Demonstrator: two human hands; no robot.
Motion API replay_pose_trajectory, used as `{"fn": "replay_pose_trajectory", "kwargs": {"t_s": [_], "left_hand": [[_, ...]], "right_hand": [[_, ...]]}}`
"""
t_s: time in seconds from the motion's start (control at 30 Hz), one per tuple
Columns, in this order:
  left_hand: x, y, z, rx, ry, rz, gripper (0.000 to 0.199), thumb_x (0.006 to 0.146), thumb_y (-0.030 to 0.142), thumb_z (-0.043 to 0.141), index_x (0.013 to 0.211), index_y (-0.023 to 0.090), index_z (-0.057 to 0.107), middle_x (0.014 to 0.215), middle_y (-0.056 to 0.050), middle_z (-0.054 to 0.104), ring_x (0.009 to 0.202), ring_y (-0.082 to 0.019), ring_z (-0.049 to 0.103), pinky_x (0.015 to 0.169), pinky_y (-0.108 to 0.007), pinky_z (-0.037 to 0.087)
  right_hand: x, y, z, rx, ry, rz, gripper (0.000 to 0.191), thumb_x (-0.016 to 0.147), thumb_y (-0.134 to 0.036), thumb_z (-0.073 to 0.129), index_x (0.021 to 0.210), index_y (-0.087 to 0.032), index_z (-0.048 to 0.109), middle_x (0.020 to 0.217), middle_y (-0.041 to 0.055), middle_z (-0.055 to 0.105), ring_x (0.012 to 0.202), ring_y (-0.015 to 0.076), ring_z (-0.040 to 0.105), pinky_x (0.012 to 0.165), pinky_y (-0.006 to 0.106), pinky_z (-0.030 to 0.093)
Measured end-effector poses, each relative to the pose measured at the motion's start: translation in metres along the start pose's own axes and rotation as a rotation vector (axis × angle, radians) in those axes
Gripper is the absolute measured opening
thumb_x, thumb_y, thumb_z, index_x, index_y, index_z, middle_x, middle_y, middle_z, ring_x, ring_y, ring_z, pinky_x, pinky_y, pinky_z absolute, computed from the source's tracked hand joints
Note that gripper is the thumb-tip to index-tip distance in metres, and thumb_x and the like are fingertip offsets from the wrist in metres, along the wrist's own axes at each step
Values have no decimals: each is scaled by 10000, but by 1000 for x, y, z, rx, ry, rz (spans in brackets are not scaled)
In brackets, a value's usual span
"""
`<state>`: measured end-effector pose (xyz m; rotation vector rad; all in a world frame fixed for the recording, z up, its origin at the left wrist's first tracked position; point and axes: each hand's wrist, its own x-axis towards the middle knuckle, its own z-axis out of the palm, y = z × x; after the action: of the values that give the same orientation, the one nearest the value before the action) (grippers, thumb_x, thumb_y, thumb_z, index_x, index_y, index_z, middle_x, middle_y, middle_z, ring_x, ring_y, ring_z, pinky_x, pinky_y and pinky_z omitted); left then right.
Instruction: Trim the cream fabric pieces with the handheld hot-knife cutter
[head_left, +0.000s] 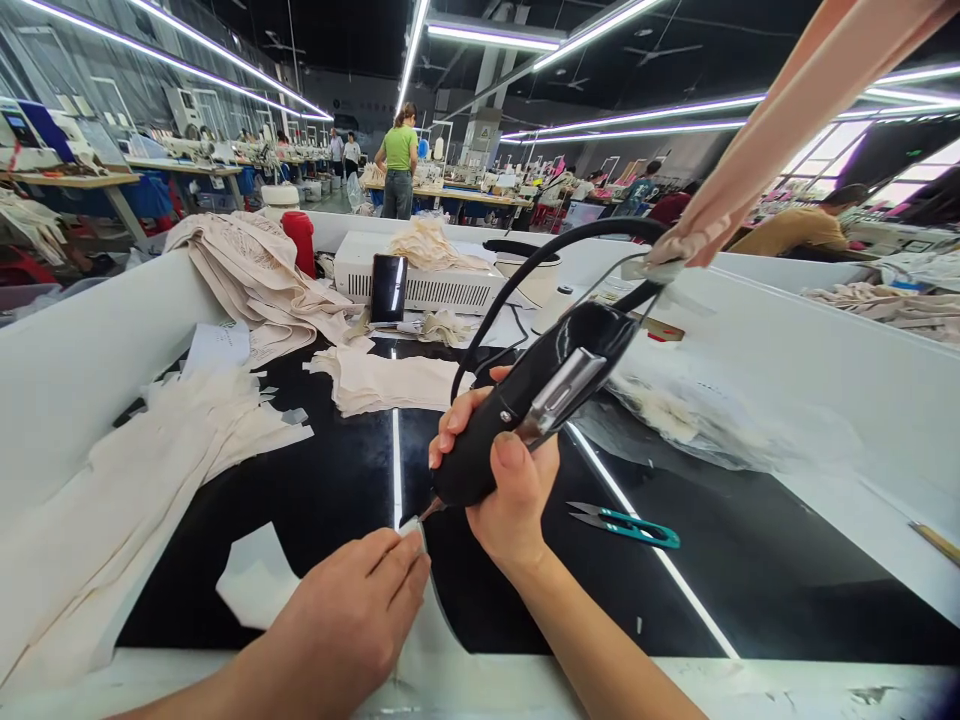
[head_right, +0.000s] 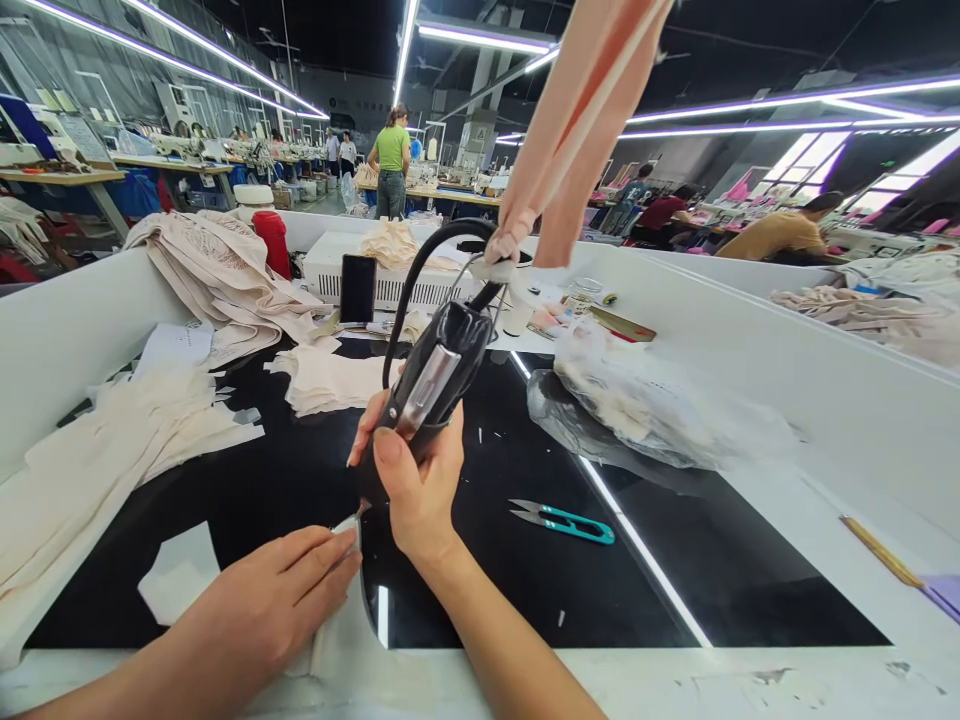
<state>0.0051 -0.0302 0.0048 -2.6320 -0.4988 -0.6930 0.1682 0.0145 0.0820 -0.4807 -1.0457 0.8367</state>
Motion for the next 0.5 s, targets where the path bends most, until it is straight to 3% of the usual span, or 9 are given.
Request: {"fn": "replay_pose_trajectory", "kwargs": {"t_s": [0.17, 0.5], "left_hand": [[2, 0, -3, 5, 6, 5, 309, 955, 4, 438, 1177, 17, 653, 1183, -153, 729, 1045, -240, 713, 917, -334, 581], [4, 3, -2, 21, 34, -45, 257, 951, 24, 519, 1168, 19, 657, 1143, -143, 736, 997, -232, 710, 873, -318, 581]], "right_hand": [[0, 0, 0, 20, -10, -13, 391, 833, -445, 796, 1107, -269, 579, 786, -41, 649, 582, 116, 583, 481, 230, 548], [-2, 1, 0, -9, 7, 2, 422, 825, -444, 801, 1130, -273, 564, 760, -40, 635, 551, 124, 587, 463, 246, 551]]}}
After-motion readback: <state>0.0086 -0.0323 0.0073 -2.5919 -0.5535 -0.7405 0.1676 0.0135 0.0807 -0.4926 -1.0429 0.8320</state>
